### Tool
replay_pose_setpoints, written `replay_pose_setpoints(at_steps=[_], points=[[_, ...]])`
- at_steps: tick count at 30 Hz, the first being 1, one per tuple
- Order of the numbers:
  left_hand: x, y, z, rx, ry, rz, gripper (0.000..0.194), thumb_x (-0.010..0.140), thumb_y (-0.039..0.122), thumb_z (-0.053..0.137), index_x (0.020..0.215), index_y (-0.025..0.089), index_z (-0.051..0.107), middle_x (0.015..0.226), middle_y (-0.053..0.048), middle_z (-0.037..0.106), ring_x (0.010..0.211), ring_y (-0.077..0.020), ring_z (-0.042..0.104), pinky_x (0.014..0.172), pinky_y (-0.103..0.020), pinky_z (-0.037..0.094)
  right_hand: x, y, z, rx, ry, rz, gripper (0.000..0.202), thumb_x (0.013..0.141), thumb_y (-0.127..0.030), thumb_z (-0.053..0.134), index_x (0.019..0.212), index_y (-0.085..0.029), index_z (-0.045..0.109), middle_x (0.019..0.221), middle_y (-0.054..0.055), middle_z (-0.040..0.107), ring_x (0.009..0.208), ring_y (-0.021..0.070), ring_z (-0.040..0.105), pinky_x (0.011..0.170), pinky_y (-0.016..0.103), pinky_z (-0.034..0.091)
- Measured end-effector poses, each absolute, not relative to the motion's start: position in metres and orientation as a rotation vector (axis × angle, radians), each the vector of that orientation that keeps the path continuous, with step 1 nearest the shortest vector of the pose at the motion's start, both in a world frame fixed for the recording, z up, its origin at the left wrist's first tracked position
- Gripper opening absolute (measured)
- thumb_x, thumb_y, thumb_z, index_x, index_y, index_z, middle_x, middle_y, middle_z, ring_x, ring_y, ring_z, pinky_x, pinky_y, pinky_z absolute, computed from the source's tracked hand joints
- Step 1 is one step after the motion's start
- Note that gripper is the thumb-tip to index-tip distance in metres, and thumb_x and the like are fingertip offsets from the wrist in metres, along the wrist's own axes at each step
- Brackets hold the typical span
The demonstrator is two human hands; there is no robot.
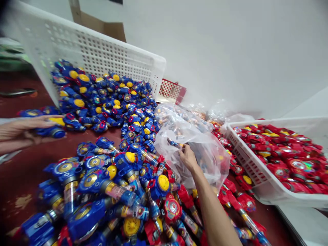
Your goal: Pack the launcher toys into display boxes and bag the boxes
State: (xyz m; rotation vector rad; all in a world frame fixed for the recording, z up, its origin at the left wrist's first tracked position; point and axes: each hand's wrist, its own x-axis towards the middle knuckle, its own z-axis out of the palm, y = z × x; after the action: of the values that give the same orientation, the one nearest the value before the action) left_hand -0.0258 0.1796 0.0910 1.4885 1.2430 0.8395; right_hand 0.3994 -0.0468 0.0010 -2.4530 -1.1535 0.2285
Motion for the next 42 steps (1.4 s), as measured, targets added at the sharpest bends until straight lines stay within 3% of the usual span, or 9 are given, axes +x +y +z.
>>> replay_pose_setpoints(at_steps=[6,15,26,30,32,34,37,39,42], points=[[-0.014,0.124,0.102,1.036,0.897,0.776,0.048,0.066,0.01,0.075,0.11,0.018,0.06,0.089,-0.001,0.071,0.072,-0.0181,0.067,0.063,-0.032,0.058,0.324,-0.109,0.058,-2.074,-1.265,0.228,0.043,0.092,-0.045,0.039,0.121,-0.015,0.049,0.108,0.009,0.064,0.094,0.0201,0.061,0.081,0.031,0.049],[0.028,0.021,0.095,1.042,0.614,0.767,0.052,0.061,0.025,0.084,0.105,0.023,0.057,0.082,0.0,0.063,0.057,-0.0125,0.062,0.049,-0.024,0.054,0.16,-0.13,0.076,-1.738,-1.705,-0.165,0.03,0.096,-0.023,0.042,0.125,-0.019,0.048,0.106,0.008,0.065,0.094,0.0208,0.064,0.079,0.032,0.053],[0.033,-0.012,0.087,0.892,0.59,0.987,0.044,0.064,0.028,0.081,0.1,0.024,0.056,0.076,0.005,0.055,0.048,-0.004,0.046,0.041,-0.015,0.044,0.134,-0.126,0.063,-1.725,-1.674,-0.412,0.028,0.096,-0.023,0.041,0.123,-0.017,0.048,0.102,0.011,0.065,0.086,0.0227,0.066,0.068,0.032,0.054],[0.032,-0.018,0.082,0.963,0.576,1.034,0.042,0.066,0.031,0.08,0.101,0.025,0.057,0.075,0.005,0.054,0.049,-0.0047,0.046,0.04,-0.014,0.041,0.134,-0.125,0.067,-1.604,-1.555,0.012,0.026,0.096,-0.025,0.042,0.119,-0.019,0.053,0.1,0.008,0.064,0.089,0.0188,0.062,0.075,0.029,0.049],[0.032,-0.019,0.079,1.05,0.596,1.079,0.039,0.068,0.031,0.079,0.1,0.024,0.058,0.075,0.004,0.055,0.054,-0.0058,0.05,0.044,-0.014,0.043,0.138,-0.123,0.072,-1.54,-1.338,0.5,0.024,0.095,-0.036,0.045,0.104,-0.018,0.058,0.081,0.003,0.059,0.07,0.0134,0.056,0.062,0.023,0.045],[0.031,-0.017,0.076,1.148,0.618,1.134,0.035,0.069,0.03,0.078,0.098,0.022,0.06,0.077,0.004,0.057,0.059,-0.0057,0.052,0.051,-0.013,0.046,0.143,-0.121,0.076,-1.415,-1.05,1.083,0.031,0.091,-0.049,0.05,0.092,-0.018,0.056,0.062,-0.004,0.044,0.047,0.0064,0.032,0.043,0.017,0.028],[0.032,-0.009,0.074,1.203,0.608,1.137,0.034,0.069,0.03,0.079,0.098,0.022,0.061,0.076,0.004,0.059,0.058,-0.0052,0.051,0.051,-0.013,0.045,0.147,-0.118,0.077,-1.3,-0.828,1.481,0.038,0.086,-0.056,0.053,0.099,-0.02,0.052,0.061,-0.008,0.034,0.044,0.005,0.01,0.039,0.017,0.01],[0.033,-0.003,0.074,1.165,0.59,1.12,0.036,0.069,0.03,0.079,0.099,0.022,0.06,0.076,0.004,0.058,0.058,-0.0056,0.051,0.051,-0.014,0.046,0.147,-0.117,0.074,-1.46,-0.982,1.203,0.039,0.086,-0.054,0.054,0.111,-0.023,0.052,0.073,-0.003,0.047,0.048,0.0065,0.029,0.043,0.017,0.026],[0.034,0.004,0.074,1.076,0.59,1.119,0.039,0.068,0.03,0.079,0.1,0.022,0.058,0.08,0.002,0.058,0.058,-0.0072,0.053,0.047,-0.016,0.047,0.144,-0.114,0.067,-1.668,-1.261,0.5,0.039,0.086,-0.053,0.053,0.111,-0.022,0.057,0.096,0.006,0.06,0.082,0.0176,0.055,0.073,0.028,0.044]])
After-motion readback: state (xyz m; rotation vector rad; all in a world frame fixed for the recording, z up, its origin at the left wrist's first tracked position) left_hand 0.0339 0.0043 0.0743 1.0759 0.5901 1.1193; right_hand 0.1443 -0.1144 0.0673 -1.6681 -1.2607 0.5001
